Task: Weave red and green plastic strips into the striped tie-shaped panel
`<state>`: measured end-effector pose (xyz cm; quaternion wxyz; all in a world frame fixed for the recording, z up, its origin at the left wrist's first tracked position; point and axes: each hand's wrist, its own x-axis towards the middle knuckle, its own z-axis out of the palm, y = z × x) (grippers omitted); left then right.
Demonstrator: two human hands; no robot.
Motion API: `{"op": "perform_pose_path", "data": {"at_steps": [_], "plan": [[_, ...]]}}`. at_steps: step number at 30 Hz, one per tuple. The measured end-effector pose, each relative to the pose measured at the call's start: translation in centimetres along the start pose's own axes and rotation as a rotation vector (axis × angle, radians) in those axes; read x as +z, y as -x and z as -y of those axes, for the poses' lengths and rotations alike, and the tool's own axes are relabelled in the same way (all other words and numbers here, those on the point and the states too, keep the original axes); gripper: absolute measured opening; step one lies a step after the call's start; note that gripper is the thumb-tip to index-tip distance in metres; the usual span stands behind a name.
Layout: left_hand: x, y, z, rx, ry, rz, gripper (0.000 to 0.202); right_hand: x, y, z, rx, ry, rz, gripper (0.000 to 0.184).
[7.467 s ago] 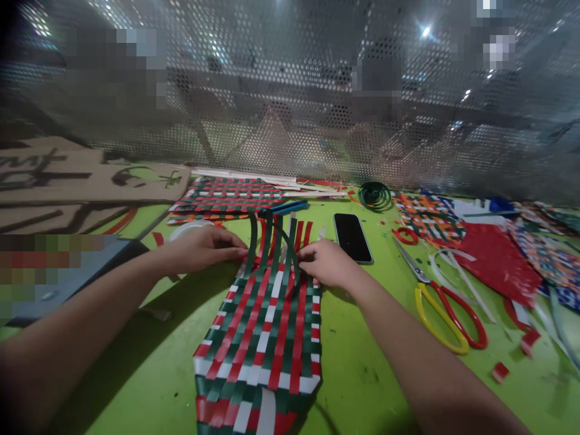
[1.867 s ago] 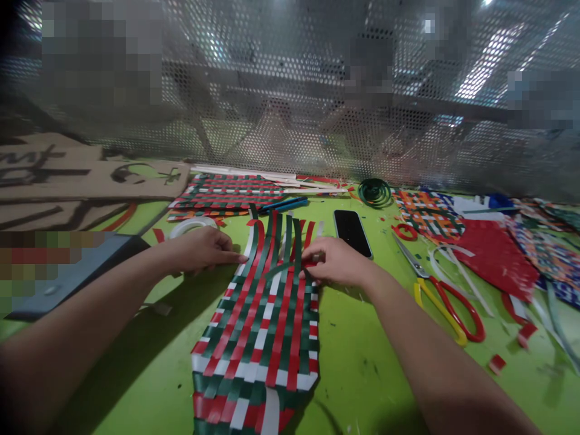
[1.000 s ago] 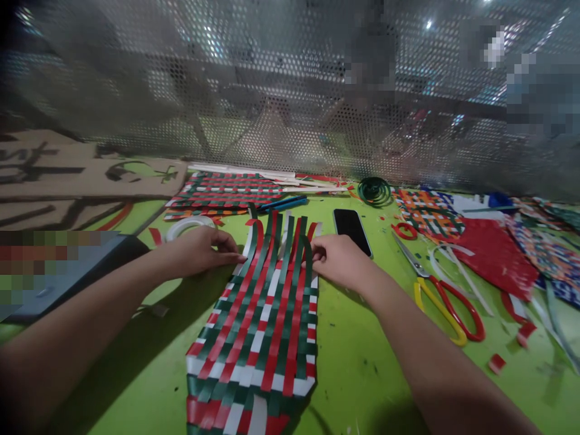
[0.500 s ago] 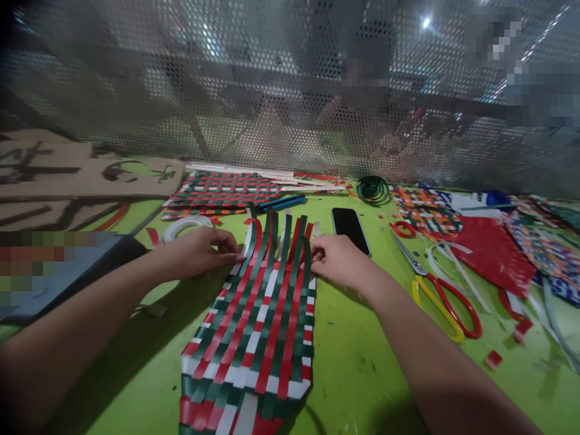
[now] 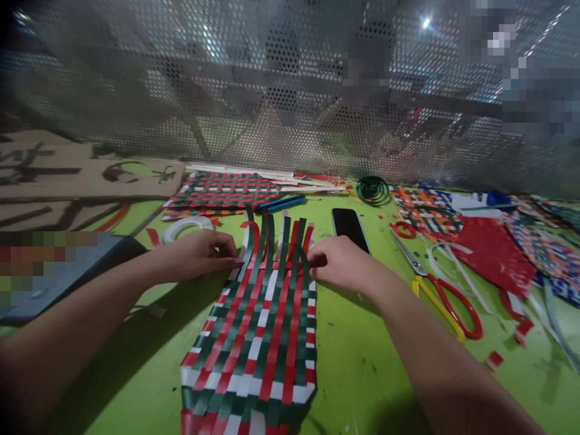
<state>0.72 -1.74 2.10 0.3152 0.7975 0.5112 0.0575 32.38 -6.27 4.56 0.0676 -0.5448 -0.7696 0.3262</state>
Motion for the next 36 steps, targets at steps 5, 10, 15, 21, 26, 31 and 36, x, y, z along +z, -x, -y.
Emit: {"op": "perform_pose_path", "data": {"at_steps": [5,10,15,21,26,31,36], "plan": [[0.3,-0.1,0.6,0.058,0.067,0.01,0.032,0.0,0.0,-0.3,-0.115,-0.012,0.015,0.012],[0.5,-0.3,1.1,0.104,0.094,-0.003,0.03,-0.3,0.0,-0.8,-0.225,-0.005,0.045,0.025],[0.4,-0.4,1.1,0.086,0.086,0.016,0.028,-0.5,-0.1,-1.7,-0.269,0.028,0.058,0.032],[0.3,-0.4,0.9,0.074,0.037,0.028,0.029,-0.6,-0.3,-2.5,-0.28,0.048,0.074,0.03],[0.2,-0.2,0.9,0.139,0.005,-0.007,0.029,-0.5,-0.5,-2.6,-0.316,0.066,0.078,0.027],[0.1,-0.1,0.7,0.263,-0.056,-0.046,0.03,-0.5,-0.4,-2.1,-0.359,0.058,0.064,0.025],[-0.2,-0.2,0.8,0.281,-0.086,-0.038,0.028,-0.7,-0.4,-2.1,-0.335,0.072,0.054,0.014]]}}
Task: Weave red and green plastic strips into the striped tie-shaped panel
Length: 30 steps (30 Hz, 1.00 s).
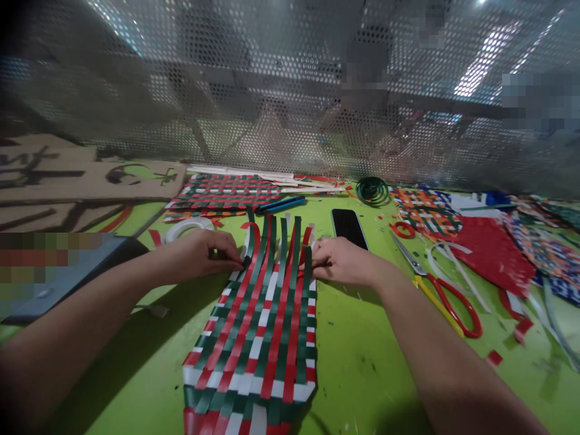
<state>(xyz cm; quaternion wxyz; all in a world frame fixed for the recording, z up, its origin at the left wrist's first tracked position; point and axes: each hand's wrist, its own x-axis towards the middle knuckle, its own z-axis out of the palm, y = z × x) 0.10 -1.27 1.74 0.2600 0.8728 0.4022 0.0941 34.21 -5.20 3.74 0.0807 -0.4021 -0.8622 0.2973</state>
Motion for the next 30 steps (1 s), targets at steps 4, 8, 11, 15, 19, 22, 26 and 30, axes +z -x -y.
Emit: {"op": "perform_pose_path", "data": {"at_steps": [4,8,11,15,19,22,26,30], "plan": [[-0.2,0.1,-0.1,-0.017,-0.017,0.017,0.024,-0.1,0.0,0.0,0.061,-0.012,-0.001,0.014],[-0.2,0.1,-0.1,-0.016,-0.008,0.017,0.025,0.0,-0.1,0.3,0.12,-0.033,-0.023,0.012],[-0.2,0.1,0.1,-0.019,0.005,0.014,0.026,0.2,-0.2,0.6,0.174,-0.019,-0.055,0.01],[-0.1,0.1,0.2,-0.012,0.02,0.018,0.024,0.2,-0.2,0.7,0.142,-0.041,-0.031,0.011],[-0.3,0.1,0.1,-0.021,0.015,0.027,0.025,0.1,0.1,0.4,0.146,-0.083,-0.034,0.016],[-0.3,0.1,-0.1,-0.023,0.015,0.024,0.026,0.0,0.3,0.2,0.132,-0.087,-0.017,0.022],[-0.3,0.1,0.0,-0.032,0.019,0.027,0.026,-0.2,0.4,-0.2,0.131,-0.1,0.008,0.023],[-0.2,0.0,0.0,-0.039,0.033,0.023,0.026,-0.3,0.4,-0.3,0.137,-0.079,0.008,0.019]]}}
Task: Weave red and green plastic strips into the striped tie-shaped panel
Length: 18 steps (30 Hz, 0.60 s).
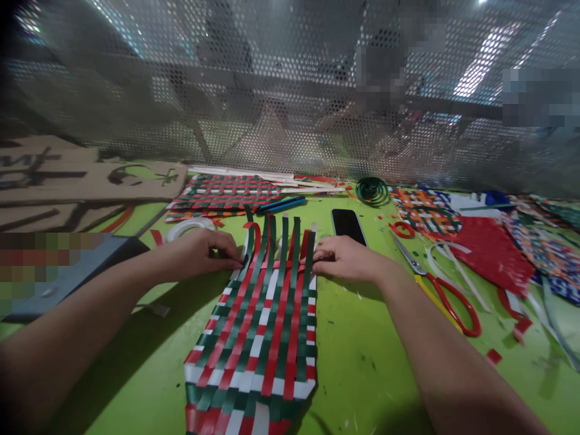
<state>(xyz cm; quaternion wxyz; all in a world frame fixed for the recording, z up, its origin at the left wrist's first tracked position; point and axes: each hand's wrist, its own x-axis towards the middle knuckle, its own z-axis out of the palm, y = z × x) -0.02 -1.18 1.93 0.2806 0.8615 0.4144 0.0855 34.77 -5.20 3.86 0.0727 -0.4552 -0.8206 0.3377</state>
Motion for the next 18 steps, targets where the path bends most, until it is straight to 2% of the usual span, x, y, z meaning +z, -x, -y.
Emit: {"op": "perform_pose_path", "data": {"at_steps": [5,13,18], "plan": [[-0.09,0.09,-0.16,0.009,-0.006,-0.005,0.027,0.09,0.06,0.3,-0.003,0.075,-0.042,0.019],[-0.07,0.01,-0.24,-0.014,0.003,0.003,0.027,0.42,-0.01,-0.13,-0.006,-0.023,-0.077,0.021],[-0.05,0.04,-0.07,-0.004,-0.006,0.004,0.025,0.16,-0.05,0.0,0.056,-0.022,-0.055,0.021]]}}
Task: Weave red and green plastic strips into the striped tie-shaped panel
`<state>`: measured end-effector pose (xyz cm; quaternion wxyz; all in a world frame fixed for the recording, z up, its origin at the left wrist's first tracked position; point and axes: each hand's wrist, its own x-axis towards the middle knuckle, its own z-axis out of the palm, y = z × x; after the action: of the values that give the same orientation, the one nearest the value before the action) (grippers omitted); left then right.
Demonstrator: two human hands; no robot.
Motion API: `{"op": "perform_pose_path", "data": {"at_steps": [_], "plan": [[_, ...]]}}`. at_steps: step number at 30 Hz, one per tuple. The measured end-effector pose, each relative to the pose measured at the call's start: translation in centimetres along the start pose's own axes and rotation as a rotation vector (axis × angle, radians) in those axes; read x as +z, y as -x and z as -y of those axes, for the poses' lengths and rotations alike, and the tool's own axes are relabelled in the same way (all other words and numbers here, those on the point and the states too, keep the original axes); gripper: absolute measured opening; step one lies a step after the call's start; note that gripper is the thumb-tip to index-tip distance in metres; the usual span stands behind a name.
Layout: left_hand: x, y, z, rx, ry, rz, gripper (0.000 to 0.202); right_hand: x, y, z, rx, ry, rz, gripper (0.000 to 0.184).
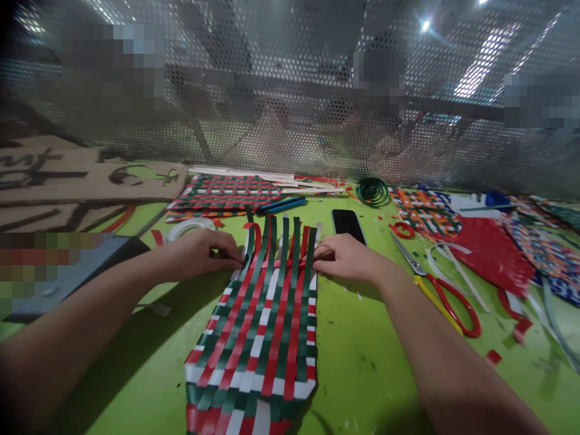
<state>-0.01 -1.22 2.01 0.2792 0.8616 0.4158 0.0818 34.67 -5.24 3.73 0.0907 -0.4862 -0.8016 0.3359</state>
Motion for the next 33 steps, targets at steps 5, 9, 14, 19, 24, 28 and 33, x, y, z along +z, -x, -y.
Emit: {"op": "perform_pose_path", "data": {"at_steps": [5,9,14,19,24,28,33], "plan": [[0.0,0.0,0.0,-0.011,-0.001,0.008,0.024,-0.4,0.0,-0.1,-0.006,0.051,0.033,0.019],[-0.1,0.1,-0.1,-0.009,-0.001,0.006,0.025,0.0,-0.1,0.1,-0.061,0.069,0.028,0.02],[0.0,0.2,-0.5,0.0,-0.033,-0.001,0.025,0.8,-0.2,0.7,-0.04,0.011,-0.025,0.015],[0.1,0.4,-1.2,0.016,-0.099,-0.007,0.021,1.0,-0.3,0.8,-0.084,-0.008,-0.037,0.014],[0.4,0.6,-2.0,0.043,-0.177,-0.018,0.02,1.1,-0.2,1.0,-0.067,-0.02,-0.041,0.018],[0.7,0.8,-3.0,0.059,-0.25,-0.021,0.031,1.1,-0.4,0.8,-0.081,-0.033,-0.043,0.02],[1.4,0.9,-4.0,0.045,-0.386,0.024,0.05,1.6,-0.8,0.8,-0.076,-0.061,-0.053,0.017]]}}
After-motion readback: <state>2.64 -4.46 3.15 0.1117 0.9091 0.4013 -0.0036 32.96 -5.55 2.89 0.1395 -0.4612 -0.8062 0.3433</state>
